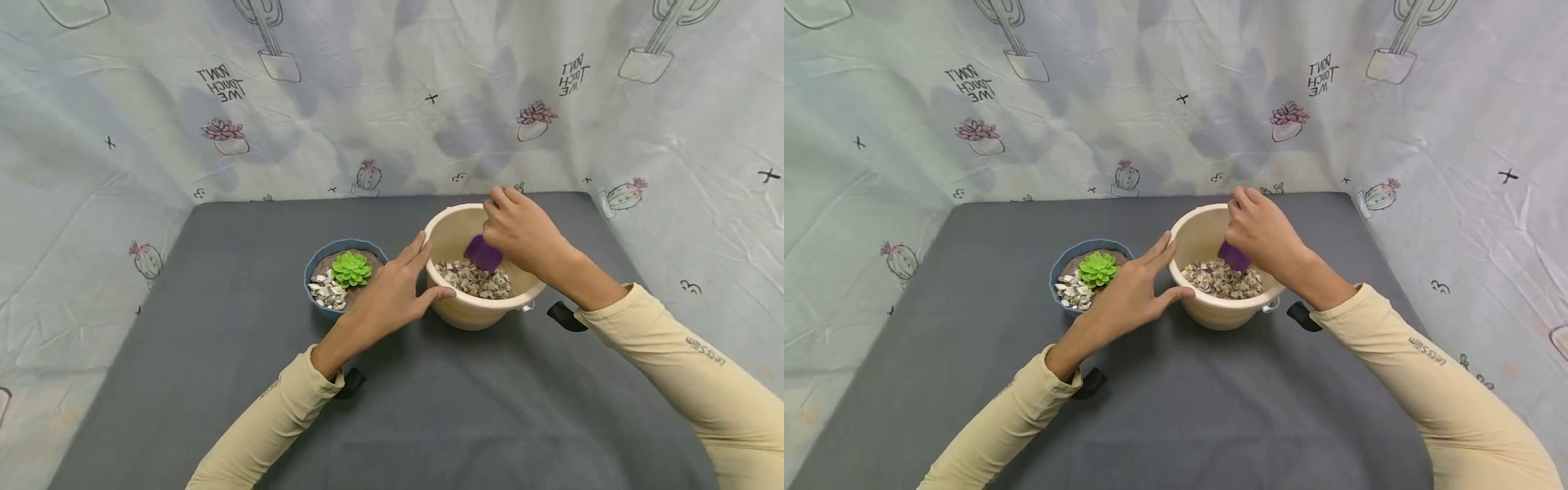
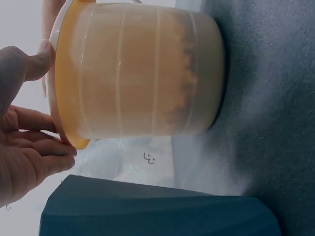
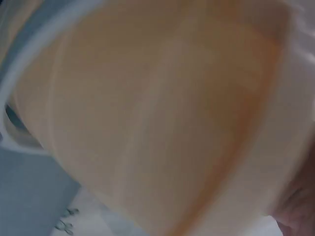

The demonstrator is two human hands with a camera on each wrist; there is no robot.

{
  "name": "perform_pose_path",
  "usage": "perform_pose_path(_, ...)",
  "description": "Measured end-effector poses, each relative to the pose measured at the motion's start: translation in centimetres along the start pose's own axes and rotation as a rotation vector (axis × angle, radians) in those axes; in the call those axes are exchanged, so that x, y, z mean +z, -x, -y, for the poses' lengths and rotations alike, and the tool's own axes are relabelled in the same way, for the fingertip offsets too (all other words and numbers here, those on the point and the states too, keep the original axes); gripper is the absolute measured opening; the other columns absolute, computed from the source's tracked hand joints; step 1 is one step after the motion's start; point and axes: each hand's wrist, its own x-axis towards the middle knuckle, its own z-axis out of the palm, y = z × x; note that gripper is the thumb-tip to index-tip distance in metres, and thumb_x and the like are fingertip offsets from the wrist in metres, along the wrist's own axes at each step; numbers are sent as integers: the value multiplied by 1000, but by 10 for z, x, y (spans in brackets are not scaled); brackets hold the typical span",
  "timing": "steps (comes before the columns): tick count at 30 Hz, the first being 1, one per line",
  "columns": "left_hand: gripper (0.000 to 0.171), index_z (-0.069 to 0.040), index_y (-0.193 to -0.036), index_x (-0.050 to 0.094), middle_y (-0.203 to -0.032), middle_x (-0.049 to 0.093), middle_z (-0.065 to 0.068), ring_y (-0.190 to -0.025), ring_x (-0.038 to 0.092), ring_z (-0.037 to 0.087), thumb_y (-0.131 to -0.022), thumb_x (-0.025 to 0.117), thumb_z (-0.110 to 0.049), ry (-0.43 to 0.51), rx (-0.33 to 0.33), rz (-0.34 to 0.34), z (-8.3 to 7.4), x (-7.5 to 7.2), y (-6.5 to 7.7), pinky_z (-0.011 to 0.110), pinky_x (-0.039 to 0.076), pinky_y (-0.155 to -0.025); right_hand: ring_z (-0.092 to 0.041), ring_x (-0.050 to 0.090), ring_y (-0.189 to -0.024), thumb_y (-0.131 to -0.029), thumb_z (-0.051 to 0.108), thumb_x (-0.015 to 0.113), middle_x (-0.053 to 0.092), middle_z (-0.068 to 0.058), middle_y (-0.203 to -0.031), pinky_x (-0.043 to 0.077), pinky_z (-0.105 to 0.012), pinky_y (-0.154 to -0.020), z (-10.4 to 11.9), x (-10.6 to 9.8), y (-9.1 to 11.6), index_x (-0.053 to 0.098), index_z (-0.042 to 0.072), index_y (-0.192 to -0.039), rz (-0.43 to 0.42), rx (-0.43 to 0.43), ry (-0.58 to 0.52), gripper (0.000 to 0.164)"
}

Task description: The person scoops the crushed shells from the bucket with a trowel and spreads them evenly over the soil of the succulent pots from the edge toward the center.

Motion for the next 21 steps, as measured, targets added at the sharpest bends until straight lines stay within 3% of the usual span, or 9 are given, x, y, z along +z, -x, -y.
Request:
perform_pose_path(5,88,-2,-160,40,-169,35,20,-144,55,34,-96,70,-55,-6,32,1,3,0,-1,48,58,-104,-30,46,-82,-86,1,79,63,-13,-73,42,-38,-76,6,8,-1,62,6,-61,74,17,-71,30)
perform_pose_path(12,87,-1,-158,43,-168,37,19,-142,57,34,-95,72,-54,-11,52,-27,1,0,-2,48,57,-105,-33,44,-80,-81,24,89,63,-15,-73,39,-43,-75,2,13,11,66,7,-63,139,167,-313,34)
perform_pose_path(18,86,1,-156,46,-167,38,19,-140,59,34,-94,73,-53,-1,43,-36,2,2,-2,48,57,-105,-30,37,-75,-80,28,91,62,-13,-70,31,-40,-71,5,19,15,70,7,-65,175,251,-441,34)
perform_pose_path(21,86,2,-155,47,-167,39,20,-139,59,35,-94,74,-52,3,45,-43,1,4,-2,49,57,-105,-28,36,-72,-80,26,91,60,-11,-66,29,-39,-69,4,19,19,69,7,-63,152,276,-487,34)
